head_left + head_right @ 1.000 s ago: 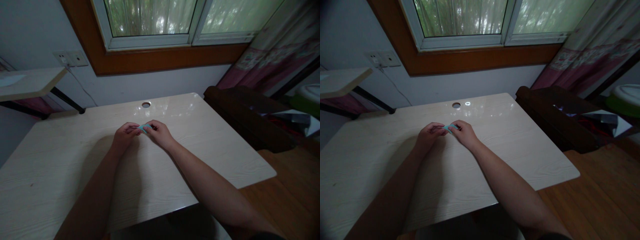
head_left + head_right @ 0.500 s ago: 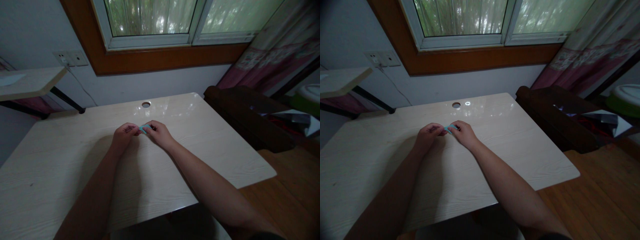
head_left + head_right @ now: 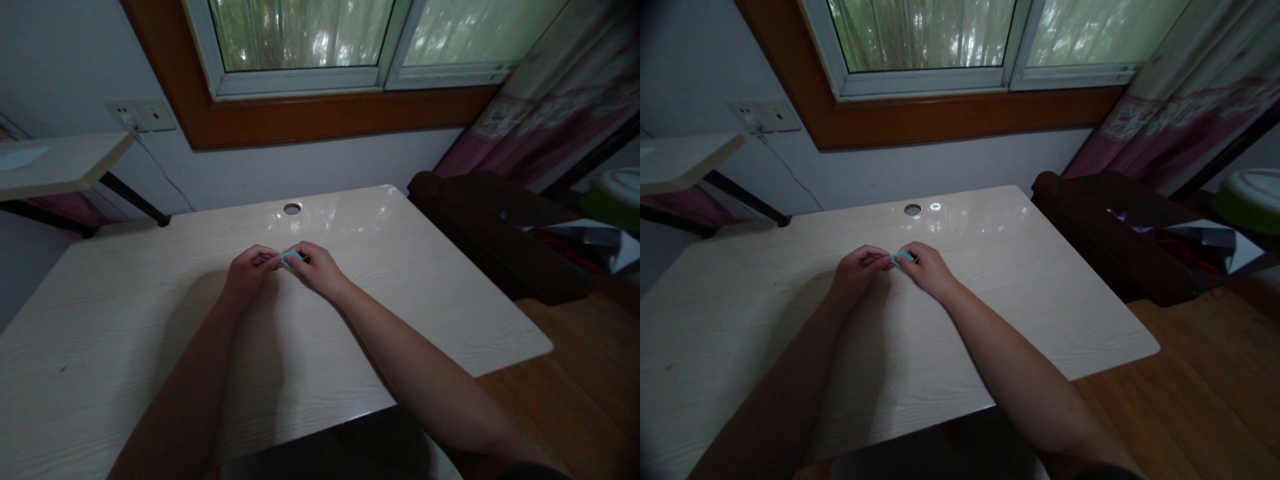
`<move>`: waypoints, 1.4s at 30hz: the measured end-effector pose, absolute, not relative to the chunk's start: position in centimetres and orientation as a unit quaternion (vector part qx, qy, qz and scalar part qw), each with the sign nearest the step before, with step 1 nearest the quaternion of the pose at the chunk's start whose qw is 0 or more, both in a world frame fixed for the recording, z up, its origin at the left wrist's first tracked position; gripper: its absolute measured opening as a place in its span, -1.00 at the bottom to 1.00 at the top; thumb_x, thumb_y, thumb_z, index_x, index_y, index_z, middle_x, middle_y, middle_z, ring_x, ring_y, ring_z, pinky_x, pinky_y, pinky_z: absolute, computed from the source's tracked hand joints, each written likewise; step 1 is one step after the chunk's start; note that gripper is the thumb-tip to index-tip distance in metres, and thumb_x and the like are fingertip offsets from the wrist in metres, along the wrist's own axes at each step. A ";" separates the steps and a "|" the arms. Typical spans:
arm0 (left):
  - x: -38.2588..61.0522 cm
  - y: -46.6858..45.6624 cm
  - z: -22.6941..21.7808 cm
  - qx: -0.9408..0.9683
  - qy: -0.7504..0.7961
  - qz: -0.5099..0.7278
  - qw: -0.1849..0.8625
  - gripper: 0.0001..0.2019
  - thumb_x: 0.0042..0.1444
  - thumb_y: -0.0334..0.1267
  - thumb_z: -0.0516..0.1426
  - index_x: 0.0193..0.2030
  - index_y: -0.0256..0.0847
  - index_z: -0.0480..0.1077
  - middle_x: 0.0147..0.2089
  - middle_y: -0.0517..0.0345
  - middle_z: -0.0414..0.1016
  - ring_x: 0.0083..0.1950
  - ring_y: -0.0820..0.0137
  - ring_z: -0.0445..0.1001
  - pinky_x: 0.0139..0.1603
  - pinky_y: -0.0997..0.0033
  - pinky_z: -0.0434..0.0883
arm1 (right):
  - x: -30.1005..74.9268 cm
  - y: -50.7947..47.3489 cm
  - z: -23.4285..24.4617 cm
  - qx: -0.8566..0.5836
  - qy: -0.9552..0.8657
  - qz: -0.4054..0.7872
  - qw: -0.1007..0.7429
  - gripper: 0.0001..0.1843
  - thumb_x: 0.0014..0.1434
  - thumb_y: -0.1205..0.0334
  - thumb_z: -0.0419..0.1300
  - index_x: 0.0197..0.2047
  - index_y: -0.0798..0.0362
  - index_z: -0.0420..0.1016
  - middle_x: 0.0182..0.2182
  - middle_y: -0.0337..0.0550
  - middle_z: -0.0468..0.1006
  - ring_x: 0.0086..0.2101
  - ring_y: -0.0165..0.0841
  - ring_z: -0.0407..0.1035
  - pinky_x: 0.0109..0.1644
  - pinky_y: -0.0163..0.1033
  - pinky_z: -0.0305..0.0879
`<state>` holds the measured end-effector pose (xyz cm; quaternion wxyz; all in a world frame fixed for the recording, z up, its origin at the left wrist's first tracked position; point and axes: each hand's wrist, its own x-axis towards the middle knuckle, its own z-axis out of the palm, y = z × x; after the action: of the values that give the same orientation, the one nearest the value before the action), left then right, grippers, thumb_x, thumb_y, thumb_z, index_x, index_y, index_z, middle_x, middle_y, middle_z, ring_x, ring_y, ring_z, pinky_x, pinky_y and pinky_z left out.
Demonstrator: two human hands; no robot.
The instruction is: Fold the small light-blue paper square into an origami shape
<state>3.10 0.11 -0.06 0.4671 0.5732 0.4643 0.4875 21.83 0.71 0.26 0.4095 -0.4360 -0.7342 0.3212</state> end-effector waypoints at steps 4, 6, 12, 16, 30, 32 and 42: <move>3.1 0.0 0.1 0.571 0.468 0.497 0.457 -0.76 -0.02 -0.14 0.30 -0.28 -0.24 0.49 -0.33 0.11 0.58 -0.29 0.36 0.58 -0.16 0.34 0.50 | 21.9 0.7 0.1 -0.438 -0.735 0.323 0.405 -0.74 0.24 0.06 0.15 -0.27 0.06 0.54 -0.37 -0.17 0.53 -0.33 -0.38 0.36 -0.25 -0.31 0.22; 3.0 0.0 0.1 0.570 0.466 0.498 0.459 -0.77 -0.01 -0.14 0.30 -0.28 -0.24 0.48 -0.33 0.11 0.58 -0.30 0.36 0.58 -0.16 0.34 0.50 | 21.9 0.7 0.1 -0.440 -0.733 0.326 0.403 -0.73 0.24 0.05 0.14 -0.27 0.06 0.55 -0.36 -0.16 0.53 -0.33 -0.38 0.36 -0.25 -0.31 0.22; 3.0 0.0 0.1 0.572 0.459 0.499 0.462 -0.77 -0.01 -0.14 0.30 -0.28 -0.24 0.48 -0.34 0.11 0.57 -0.29 0.35 0.57 -0.15 0.33 0.49 | 21.9 0.8 0.1 -0.437 -0.728 0.348 0.397 -0.74 0.21 0.07 0.18 -0.21 0.07 0.56 -0.33 -0.16 0.56 -0.32 -0.38 0.37 -0.24 -0.31 0.24; 3.1 0.0 0.1 0.573 0.459 0.496 0.464 -0.75 -0.02 -0.12 0.31 -0.27 -0.23 0.49 -0.32 0.10 0.58 -0.28 0.35 0.57 -0.15 0.33 0.49 | 22.0 0.8 0.2 -0.442 -0.724 0.355 0.393 -0.76 0.19 0.08 0.20 -0.21 0.06 0.57 -0.34 -0.16 0.56 -0.33 -0.37 0.37 -0.24 -0.30 0.25; 3.0 0.0 -0.2 0.610 0.481 0.456 0.435 -0.77 0.02 -0.09 0.28 -0.27 -0.19 0.55 -0.37 0.12 0.61 -0.31 0.35 0.56 -0.20 0.39 0.47 | 22.1 0.8 0.5 -0.416 -0.742 0.319 0.416 -0.85 0.21 0.18 0.22 -0.27 0.02 0.61 -0.34 -0.15 0.54 -0.27 -0.35 0.41 -0.17 -0.26 0.27; 3.0 0.0 -0.1 0.613 0.490 0.455 0.420 -0.79 0.02 -0.09 0.28 -0.28 -0.18 0.56 -0.37 0.13 0.61 -0.32 0.35 0.56 -0.21 0.39 0.46 | 22.0 0.7 0.6 -0.416 -0.743 0.311 0.421 -0.85 0.21 0.18 0.22 -0.27 0.01 0.61 -0.34 -0.15 0.54 -0.27 -0.35 0.40 -0.17 -0.26 0.27; 2.9 -0.2 0.6 0.638 0.503 0.465 0.353 -0.82 0.04 -0.12 0.27 -0.29 -0.16 0.58 -0.32 0.12 0.62 -0.31 0.36 0.57 -0.20 0.40 0.48 | 22.0 0.4 0.7 -0.394 -0.760 0.253 0.452 -0.89 0.21 0.21 0.23 -0.26 0.02 0.58 -0.26 -0.12 0.48 -0.27 -0.37 0.38 -0.27 -0.30 0.30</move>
<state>2.86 -0.23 0.56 0.3530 0.6378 0.5027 0.4647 21.96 0.37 0.67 0.4516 -0.3935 -0.7599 0.2526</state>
